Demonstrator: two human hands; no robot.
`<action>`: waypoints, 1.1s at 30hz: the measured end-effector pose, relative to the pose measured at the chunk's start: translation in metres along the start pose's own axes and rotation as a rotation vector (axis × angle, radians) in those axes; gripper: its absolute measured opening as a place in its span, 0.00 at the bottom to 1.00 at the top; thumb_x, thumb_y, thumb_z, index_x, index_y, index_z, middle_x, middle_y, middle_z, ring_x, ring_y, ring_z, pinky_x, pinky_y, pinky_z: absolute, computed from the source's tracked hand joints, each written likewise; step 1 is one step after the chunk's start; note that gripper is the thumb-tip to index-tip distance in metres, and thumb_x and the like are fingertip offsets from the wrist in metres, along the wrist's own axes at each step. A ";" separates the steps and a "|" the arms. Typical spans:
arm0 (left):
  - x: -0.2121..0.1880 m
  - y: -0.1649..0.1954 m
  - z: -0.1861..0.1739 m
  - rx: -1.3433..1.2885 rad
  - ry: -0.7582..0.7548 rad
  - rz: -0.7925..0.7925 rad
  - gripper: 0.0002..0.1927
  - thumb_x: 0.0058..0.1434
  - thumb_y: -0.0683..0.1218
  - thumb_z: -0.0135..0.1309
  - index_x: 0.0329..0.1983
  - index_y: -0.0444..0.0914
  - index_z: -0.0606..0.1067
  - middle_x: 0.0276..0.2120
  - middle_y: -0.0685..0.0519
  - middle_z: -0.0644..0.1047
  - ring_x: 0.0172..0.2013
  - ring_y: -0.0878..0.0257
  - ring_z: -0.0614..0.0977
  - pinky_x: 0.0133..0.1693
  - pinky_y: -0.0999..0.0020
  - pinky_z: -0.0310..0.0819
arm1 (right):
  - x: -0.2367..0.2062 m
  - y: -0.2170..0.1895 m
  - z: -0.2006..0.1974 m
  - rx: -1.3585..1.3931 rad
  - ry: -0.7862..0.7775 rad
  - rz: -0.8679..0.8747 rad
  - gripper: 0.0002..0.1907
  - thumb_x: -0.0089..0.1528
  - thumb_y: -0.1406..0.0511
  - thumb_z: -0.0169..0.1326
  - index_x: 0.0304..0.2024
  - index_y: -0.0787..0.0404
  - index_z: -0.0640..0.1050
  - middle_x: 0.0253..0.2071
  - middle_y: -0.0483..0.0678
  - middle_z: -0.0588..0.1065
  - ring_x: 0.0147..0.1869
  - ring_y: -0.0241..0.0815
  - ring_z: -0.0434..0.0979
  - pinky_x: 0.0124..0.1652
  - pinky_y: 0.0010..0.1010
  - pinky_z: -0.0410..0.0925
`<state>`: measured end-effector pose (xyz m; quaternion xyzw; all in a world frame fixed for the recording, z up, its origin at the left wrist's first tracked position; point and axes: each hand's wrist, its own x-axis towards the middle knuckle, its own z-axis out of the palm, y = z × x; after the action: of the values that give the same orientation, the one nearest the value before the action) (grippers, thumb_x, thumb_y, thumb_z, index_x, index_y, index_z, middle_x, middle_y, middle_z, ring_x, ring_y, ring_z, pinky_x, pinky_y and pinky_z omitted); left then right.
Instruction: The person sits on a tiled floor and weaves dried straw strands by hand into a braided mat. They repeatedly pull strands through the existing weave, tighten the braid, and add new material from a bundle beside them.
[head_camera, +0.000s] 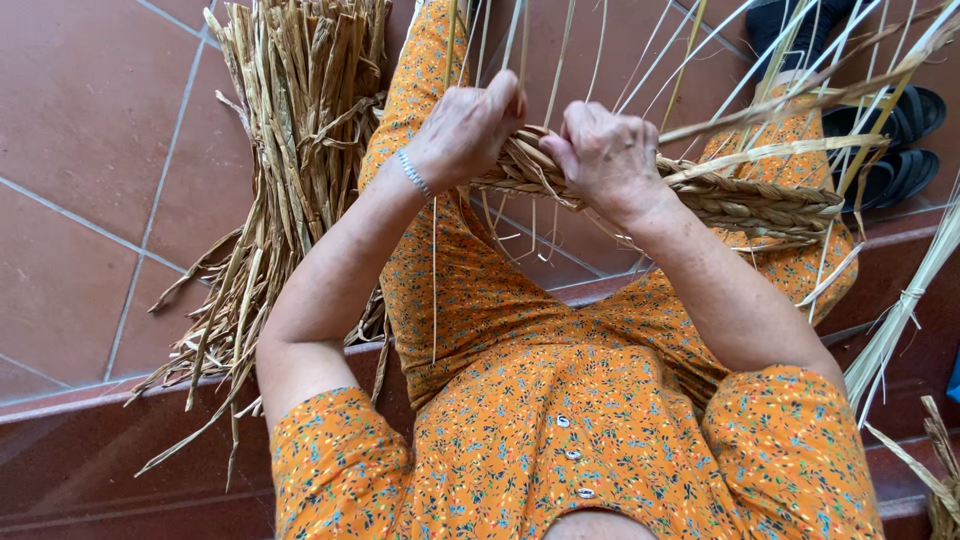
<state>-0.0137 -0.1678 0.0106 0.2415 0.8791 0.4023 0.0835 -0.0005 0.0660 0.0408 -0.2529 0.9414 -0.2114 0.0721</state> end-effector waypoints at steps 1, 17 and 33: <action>0.006 -0.002 0.002 0.009 -0.031 -0.088 0.10 0.71 0.38 0.58 0.47 0.37 0.68 0.30 0.42 0.79 0.37 0.44 0.83 0.39 0.51 0.74 | -0.006 0.000 -0.001 0.060 -0.052 0.065 0.15 0.68 0.57 0.62 0.35 0.61 0.77 0.26 0.50 0.76 0.29 0.48 0.79 0.32 0.41 0.70; 0.027 0.011 0.022 0.045 -0.059 -0.165 0.03 0.65 0.39 0.56 0.38 0.38 0.79 0.33 0.44 0.80 0.36 0.49 0.83 0.41 0.54 0.77 | -0.045 -0.008 -0.017 -0.042 0.104 -0.133 0.13 0.61 0.64 0.66 0.42 0.58 0.75 0.38 0.49 0.73 0.45 0.47 0.76 0.44 0.40 0.71; 0.017 0.026 -0.009 -0.119 -0.232 0.006 0.18 0.56 0.54 0.66 0.41 0.37 0.77 0.34 0.45 0.78 0.37 0.49 0.81 0.38 0.56 0.74 | 0.006 -0.024 -0.070 -0.437 0.229 -0.429 0.04 0.64 0.66 0.61 0.35 0.60 0.82 0.36 0.45 0.79 0.37 0.45 0.77 0.38 0.35 0.68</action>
<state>-0.0218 -0.1509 0.0370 0.2838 0.8374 0.4232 0.1977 -0.0120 0.0694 0.1144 -0.4294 0.8918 -0.0417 -0.1365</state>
